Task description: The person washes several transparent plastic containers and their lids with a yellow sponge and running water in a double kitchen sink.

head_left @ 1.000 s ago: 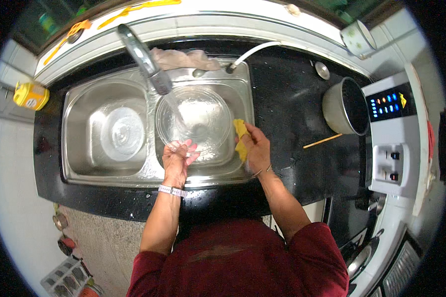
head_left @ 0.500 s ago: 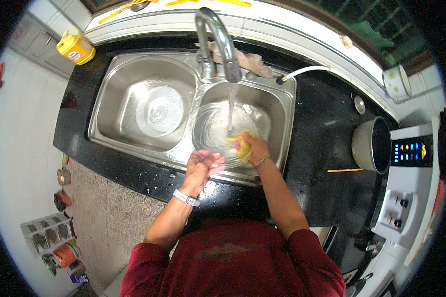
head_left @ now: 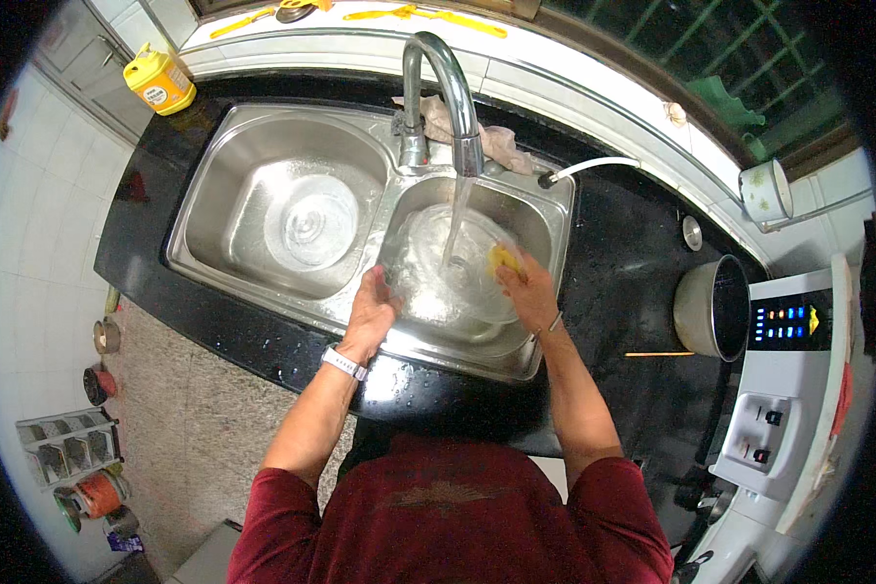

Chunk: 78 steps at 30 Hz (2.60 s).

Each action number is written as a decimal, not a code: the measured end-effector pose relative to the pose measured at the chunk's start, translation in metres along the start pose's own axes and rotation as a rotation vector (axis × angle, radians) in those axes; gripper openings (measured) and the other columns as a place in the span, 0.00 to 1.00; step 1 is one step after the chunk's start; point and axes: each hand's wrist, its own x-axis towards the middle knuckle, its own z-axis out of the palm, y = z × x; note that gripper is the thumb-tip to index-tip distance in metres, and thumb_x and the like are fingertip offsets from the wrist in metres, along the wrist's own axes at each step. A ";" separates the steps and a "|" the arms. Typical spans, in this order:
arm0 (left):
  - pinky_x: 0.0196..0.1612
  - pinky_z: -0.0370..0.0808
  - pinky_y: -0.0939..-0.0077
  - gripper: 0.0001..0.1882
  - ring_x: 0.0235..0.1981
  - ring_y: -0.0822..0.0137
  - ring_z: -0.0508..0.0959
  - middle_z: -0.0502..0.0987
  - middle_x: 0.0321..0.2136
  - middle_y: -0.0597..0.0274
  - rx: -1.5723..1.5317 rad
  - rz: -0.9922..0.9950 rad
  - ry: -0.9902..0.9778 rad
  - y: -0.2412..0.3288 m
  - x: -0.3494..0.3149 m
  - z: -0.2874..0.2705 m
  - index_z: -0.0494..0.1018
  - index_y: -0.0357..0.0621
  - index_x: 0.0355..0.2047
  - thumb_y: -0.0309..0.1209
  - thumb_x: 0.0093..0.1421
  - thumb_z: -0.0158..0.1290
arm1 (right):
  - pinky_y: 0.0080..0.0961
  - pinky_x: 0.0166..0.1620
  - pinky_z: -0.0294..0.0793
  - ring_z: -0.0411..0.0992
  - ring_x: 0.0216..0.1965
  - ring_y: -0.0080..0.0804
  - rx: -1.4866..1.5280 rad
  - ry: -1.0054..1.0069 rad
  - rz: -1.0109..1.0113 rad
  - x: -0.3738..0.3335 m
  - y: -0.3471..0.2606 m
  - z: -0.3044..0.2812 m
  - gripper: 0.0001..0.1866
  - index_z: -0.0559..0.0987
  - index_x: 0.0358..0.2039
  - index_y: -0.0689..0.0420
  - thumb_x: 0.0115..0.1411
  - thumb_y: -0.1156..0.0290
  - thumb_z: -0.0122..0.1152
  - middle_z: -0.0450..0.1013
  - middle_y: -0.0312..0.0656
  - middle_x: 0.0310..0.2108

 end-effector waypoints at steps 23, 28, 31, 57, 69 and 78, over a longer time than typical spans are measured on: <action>0.50 0.74 0.58 0.21 0.45 0.58 0.76 0.72 0.47 0.52 -0.869 -0.139 -0.218 0.046 0.018 0.051 0.61 0.38 0.56 0.34 0.66 0.48 | 0.43 0.51 0.65 0.68 0.48 0.47 -0.596 -0.083 -0.711 -0.003 -0.046 0.059 0.17 0.73 0.48 0.56 0.57 0.69 0.52 0.70 0.48 0.46; 0.50 0.74 0.62 0.15 0.47 0.59 0.75 0.73 0.46 0.56 -1.028 -0.179 -0.261 0.033 0.020 0.044 0.65 0.41 0.53 0.28 0.67 0.42 | 0.43 0.60 0.59 0.62 0.58 0.46 -0.016 -0.443 -0.246 -0.026 -0.047 0.052 0.25 0.67 0.57 0.59 0.62 0.61 0.50 0.64 0.56 0.55; 0.53 0.73 0.55 0.18 0.54 0.57 0.72 0.71 0.52 0.56 -1.043 -0.265 -0.323 0.035 0.004 0.060 0.61 0.46 0.59 0.32 0.69 0.39 | 0.42 0.63 0.56 0.60 0.61 0.46 -0.030 -0.267 -0.410 0.006 0.000 0.072 0.26 0.65 0.58 0.60 0.63 0.62 0.49 0.62 0.55 0.58; 0.47 0.79 0.52 0.24 0.46 0.51 0.78 0.72 0.51 0.44 -0.778 -0.205 -0.268 0.025 0.025 -0.006 0.63 0.40 0.58 0.35 0.64 0.52 | 0.28 0.30 0.79 0.75 0.33 0.28 0.791 -0.126 0.640 0.017 0.040 0.013 0.19 0.71 0.52 0.59 0.59 0.74 0.59 0.74 0.40 0.37; 0.26 0.80 0.67 0.13 0.32 0.62 0.78 0.74 0.34 0.57 -0.376 -0.347 -0.244 -0.019 0.030 0.025 0.68 0.38 0.44 0.26 0.60 0.55 | 0.22 0.34 0.79 0.75 0.31 0.26 0.193 -0.124 0.313 0.005 -0.037 -0.066 0.18 0.71 0.50 0.61 0.58 0.80 0.58 0.74 0.39 0.35; 0.31 0.72 0.80 0.10 0.31 0.75 0.72 0.73 0.32 0.71 -0.429 0.037 -0.022 -0.010 0.059 0.015 0.70 0.47 0.37 0.18 0.57 0.52 | 0.30 0.42 0.74 0.76 0.37 0.37 -0.330 -0.180 0.012 -0.009 -0.034 -0.070 0.19 0.72 0.46 0.59 0.52 0.79 0.62 0.75 0.47 0.36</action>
